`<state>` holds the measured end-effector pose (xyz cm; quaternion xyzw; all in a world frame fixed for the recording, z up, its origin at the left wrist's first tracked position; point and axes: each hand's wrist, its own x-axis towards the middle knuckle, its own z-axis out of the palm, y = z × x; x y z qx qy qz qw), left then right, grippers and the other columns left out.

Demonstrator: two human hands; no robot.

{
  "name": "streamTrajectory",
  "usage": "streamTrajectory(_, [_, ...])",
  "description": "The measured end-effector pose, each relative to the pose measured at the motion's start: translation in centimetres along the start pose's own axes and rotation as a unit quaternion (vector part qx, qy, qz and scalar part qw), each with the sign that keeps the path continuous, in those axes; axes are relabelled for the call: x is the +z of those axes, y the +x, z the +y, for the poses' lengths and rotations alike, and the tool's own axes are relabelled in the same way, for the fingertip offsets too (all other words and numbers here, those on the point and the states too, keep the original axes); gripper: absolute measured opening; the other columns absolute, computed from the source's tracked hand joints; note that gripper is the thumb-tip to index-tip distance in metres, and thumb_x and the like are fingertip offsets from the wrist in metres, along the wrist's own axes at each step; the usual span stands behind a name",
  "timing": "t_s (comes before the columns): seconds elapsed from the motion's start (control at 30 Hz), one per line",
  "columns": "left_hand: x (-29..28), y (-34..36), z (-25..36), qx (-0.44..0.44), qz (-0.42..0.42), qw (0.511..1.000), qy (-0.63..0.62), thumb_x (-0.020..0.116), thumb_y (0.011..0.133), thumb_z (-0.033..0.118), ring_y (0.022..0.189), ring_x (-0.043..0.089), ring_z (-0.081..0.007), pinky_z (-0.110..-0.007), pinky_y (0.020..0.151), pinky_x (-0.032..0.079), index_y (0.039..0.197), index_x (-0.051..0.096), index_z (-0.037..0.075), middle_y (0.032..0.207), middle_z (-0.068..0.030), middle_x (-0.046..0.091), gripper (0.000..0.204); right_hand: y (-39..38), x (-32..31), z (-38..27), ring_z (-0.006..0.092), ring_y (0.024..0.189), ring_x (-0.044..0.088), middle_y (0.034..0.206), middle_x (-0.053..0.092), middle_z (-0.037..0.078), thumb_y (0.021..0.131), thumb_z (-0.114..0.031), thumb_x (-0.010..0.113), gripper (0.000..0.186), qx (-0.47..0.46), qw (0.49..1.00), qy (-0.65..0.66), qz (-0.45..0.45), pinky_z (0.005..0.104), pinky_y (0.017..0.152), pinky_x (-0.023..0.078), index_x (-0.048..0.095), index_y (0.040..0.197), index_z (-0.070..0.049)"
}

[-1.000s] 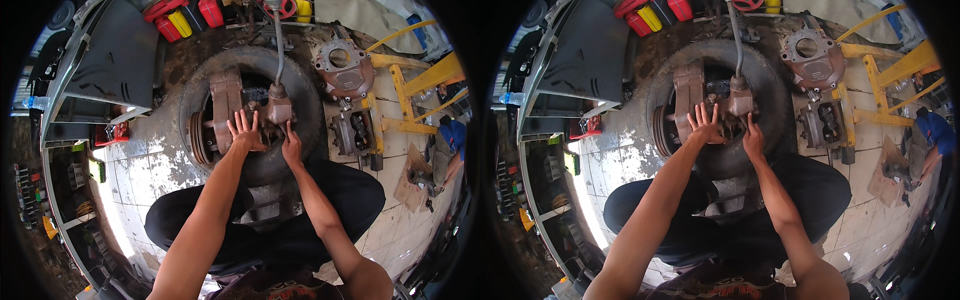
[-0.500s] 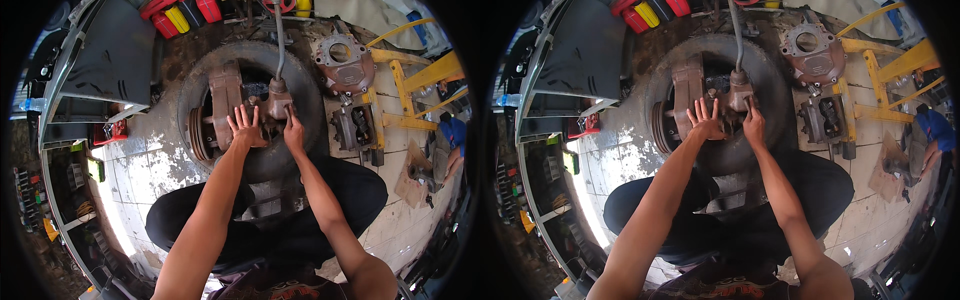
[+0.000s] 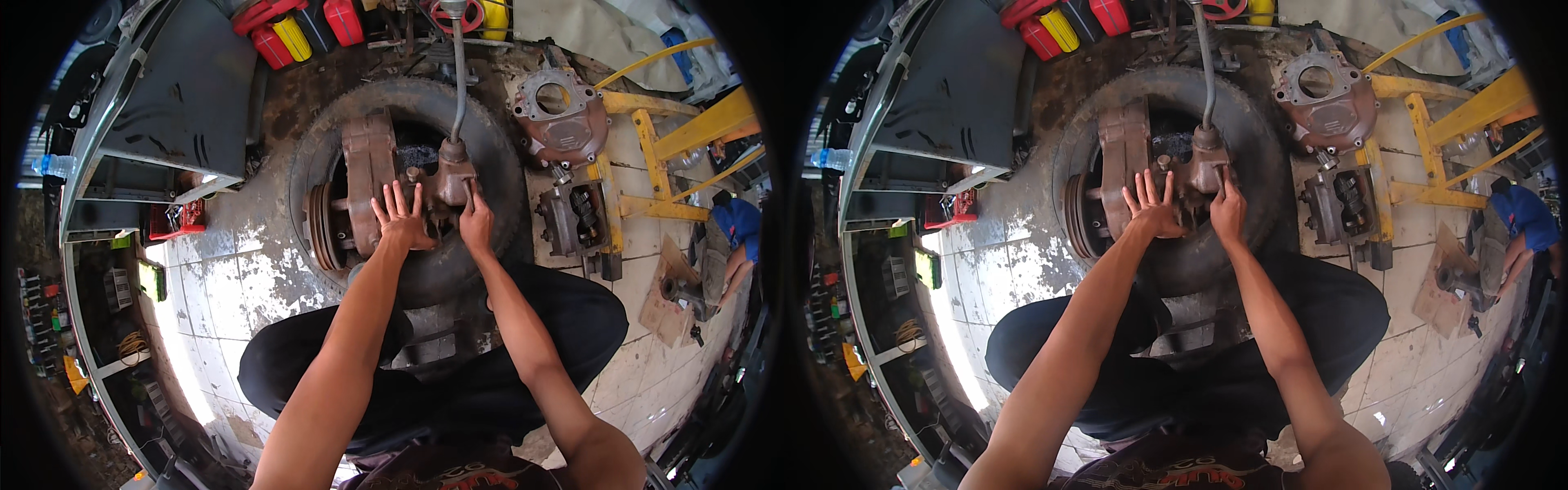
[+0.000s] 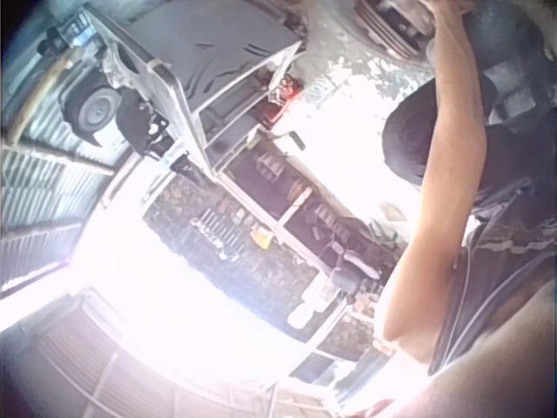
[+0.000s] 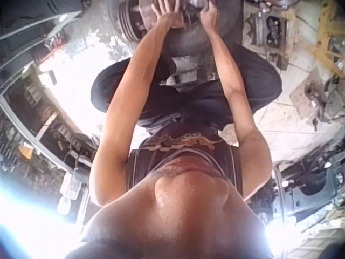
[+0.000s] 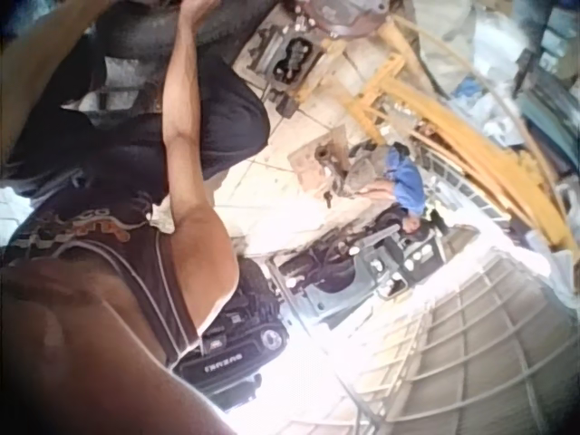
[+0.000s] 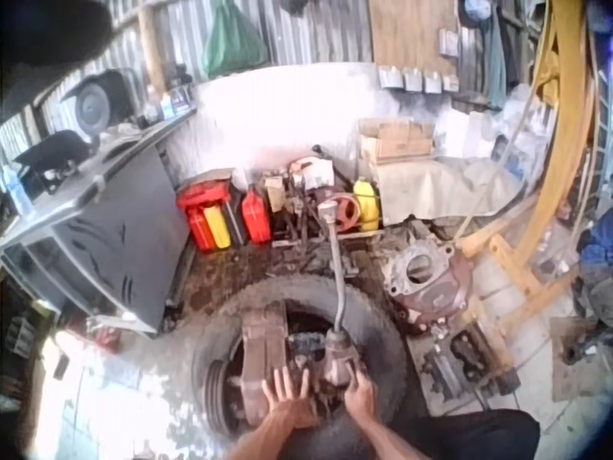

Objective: The person sits on the floor and uses both hands to manipulate a rusty mechanical component resting on a tire. They repeatedly press, wiggle, and adjust a central joint or linkage on the part, seemingly testing its movement or fit.

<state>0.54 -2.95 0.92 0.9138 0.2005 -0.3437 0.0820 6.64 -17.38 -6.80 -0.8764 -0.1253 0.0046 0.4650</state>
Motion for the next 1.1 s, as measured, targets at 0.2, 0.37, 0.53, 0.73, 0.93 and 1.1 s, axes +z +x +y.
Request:
streamTrajectory(0.2, [0.0, 0.2, -0.1, 0.002, -0.006, 1.000, -0.007, 0.072, 0.063, 0.066, 0.145, -0.018, -0.0455, -0.070, 0.108, -0.006, 0.155, -0.013, 0.020, 0.158, -0.0264, -0.015, 0.133, -1.7, -0.2, 0.8, 0.0410, 0.084, 0.062, 0.092, 0.062, 0.025, 0.086, 0.004, 0.051, 0.056, -0.036, 0.998, -0.049, -0.022, 0.0464, 0.077, 0.050, 0.049, 0.141, -0.008])
streamTrajectory(0.37, [0.0, 0.4, 0.0, 0.004, 0.011, 1.000, 0.003, 0.072, 0.063, 0.066, 0.144, -0.018, -0.0457, -0.070, 0.108, -0.006, 0.155, -0.014, 0.020, 0.158, -0.0263, -0.016, 0.134, 0.9, -0.5, 0.2, 0.0397, 0.083, 0.063, 0.090, 0.060, 0.021, 0.086, -0.001, 0.055, 0.064, -0.046, 0.995, -0.086, -0.033, 0.0462, 0.076, 0.051, 0.041, 0.147, -0.013])
streamTrajectory(0.53, [-0.4, 0.2, -0.1, 0.005, -0.004, 1.000, -0.006, 0.073, 0.062, 0.066, 0.144, -0.019, -0.0467, -0.071, 0.107, -0.006, 0.155, -0.014, 0.020, 0.157, -0.0274, -0.017, 0.134, -0.2, -1.4, -0.3, 0.0398, 0.089, 0.064, 0.096, 0.062, 0.021, 0.088, -0.004, 0.054, 0.065, 0.033, 0.980, -0.156, -0.119, 0.0479, 0.077, 0.051, 0.037, 0.149, -0.019])
streamTrajectory(0.73, [0.7, 0.2, -0.4, 0.005, -0.004, 1.000, 0.001, 0.072, 0.063, 0.065, 0.143, -0.021, -0.0473, -0.072, 0.106, -0.008, 0.154, -0.015, 0.020, 0.156, -0.0281, -0.019, 0.134, -0.6, -1.8, -1.3, 0.0427, 0.088, 0.065, 0.097, 0.066, 0.024, 0.088, -0.005, 0.053, 0.072, 0.079, 0.976, -0.134, -0.153, 0.0503, 0.074, 0.051, 0.030, 0.151, -0.030])
streamTrajectory(0.93, [0.2, 0.0, -0.2, 0.000, -0.005, 1.000, -0.002, 0.072, 0.064, 0.066, 0.143, -0.022, -0.0467, -0.071, 0.106, -0.008, 0.154, -0.016, 0.020, 0.156, -0.0279, -0.021, 0.134, 0.9, -2.0, -1.3, 0.0450, 0.087, 0.065, 0.096, 0.068, 0.026, 0.092, -0.009, 0.052, 0.074, 0.088, 0.970, -0.139, -0.179, 0.0526, 0.073, 0.051, 0.019, 0.153, -0.035])
streamTrajectory(1.1, [-0.7, -0.4, 0.0, 0.005, -0.021, 1.000, 0.000, 0.070, 0.067, 0.065, 0.144, -0.019, -0.0458, -0.069, 0.108, -0.008, 0.154, -0.015, 0.020, 0.157, -0.0276, -0.019, 0.130, -1.0, -2.6, -0.4, 0.0468, 0.082, 0.066, 0.098, 0.068, 0.027, 0.091, -0.017, 0.057, 0.081, 0.108, 0.958, -0.132, -0.230, 0.0495, 0.074, 0.053, 0.010, 0.156, -0.028])
